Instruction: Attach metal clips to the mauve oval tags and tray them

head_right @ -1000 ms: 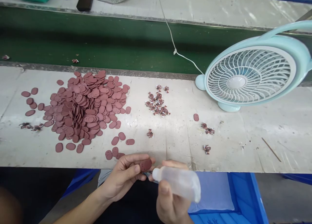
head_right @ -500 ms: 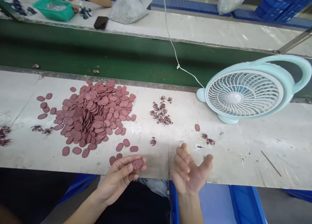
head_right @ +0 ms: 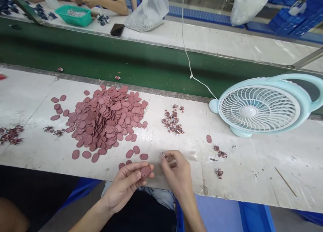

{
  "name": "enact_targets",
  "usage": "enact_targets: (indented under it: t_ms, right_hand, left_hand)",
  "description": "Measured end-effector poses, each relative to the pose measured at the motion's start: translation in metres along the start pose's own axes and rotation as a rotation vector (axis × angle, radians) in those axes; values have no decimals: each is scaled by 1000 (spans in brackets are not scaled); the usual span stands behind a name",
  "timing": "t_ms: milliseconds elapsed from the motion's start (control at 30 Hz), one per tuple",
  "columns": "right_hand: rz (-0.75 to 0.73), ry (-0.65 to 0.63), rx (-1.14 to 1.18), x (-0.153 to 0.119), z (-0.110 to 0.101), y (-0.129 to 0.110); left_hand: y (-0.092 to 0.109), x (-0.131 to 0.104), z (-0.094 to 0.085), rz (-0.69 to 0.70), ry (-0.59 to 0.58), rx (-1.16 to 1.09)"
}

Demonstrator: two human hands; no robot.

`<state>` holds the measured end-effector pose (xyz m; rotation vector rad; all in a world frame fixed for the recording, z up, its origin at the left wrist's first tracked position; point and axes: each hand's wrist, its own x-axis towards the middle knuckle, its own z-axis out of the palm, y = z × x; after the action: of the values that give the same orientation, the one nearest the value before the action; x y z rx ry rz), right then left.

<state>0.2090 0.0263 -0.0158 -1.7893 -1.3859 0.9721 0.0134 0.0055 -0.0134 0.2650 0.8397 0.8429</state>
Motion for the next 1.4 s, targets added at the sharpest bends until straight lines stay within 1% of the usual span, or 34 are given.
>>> enact_targets:
  t_ms: [133, 200, 333, 467, 667, 733, 833, 933, 1100, 1300, 1400]
  right_hand:
    - [149, -154, 449, -30, -17, -21]
    - [173, -196, 546, -40, -19, -27]
    - [220, -190, 555, -49, -14, -29]
    - [261, -177, 551, -50, -12, -27]
    - [255, -280, 571, -45, -18, -24]
    - [246, -312, 624, -42, -18, -24]
    - [231, -327, 740, -38, -17, -22]
    - [235, -321, 809, -38, -16, -19]
    - [244, -304, 826, -39, -15, -13]
    - [210, -237, 851, -41, -13, -8]
    - [204, -220, 884, -41, -10, -5]
  left_hand:
    - [-3, 2, 2, 69, -16, 75]
    - [-5, 3, 4, 90, -47, 91]
    - [-7, 3, 7, 108, -98, 99]
    - [-8, 2, 6, 129, -97, 122]
    - [-11, 4, 7, 132, -104, 133]
    - [-11, 5, 9, 139, -112, 142]
    - [-10, 5, 13, 158, -104, 142]
    - [-11, 4, 16, 169, -103, 159]
    - [-12, 3, 18, 180, -104, 194]
    - [-8, 5, 22, 177, -85, 244]
    - [-9, 7, 25, 175, -83, 249]
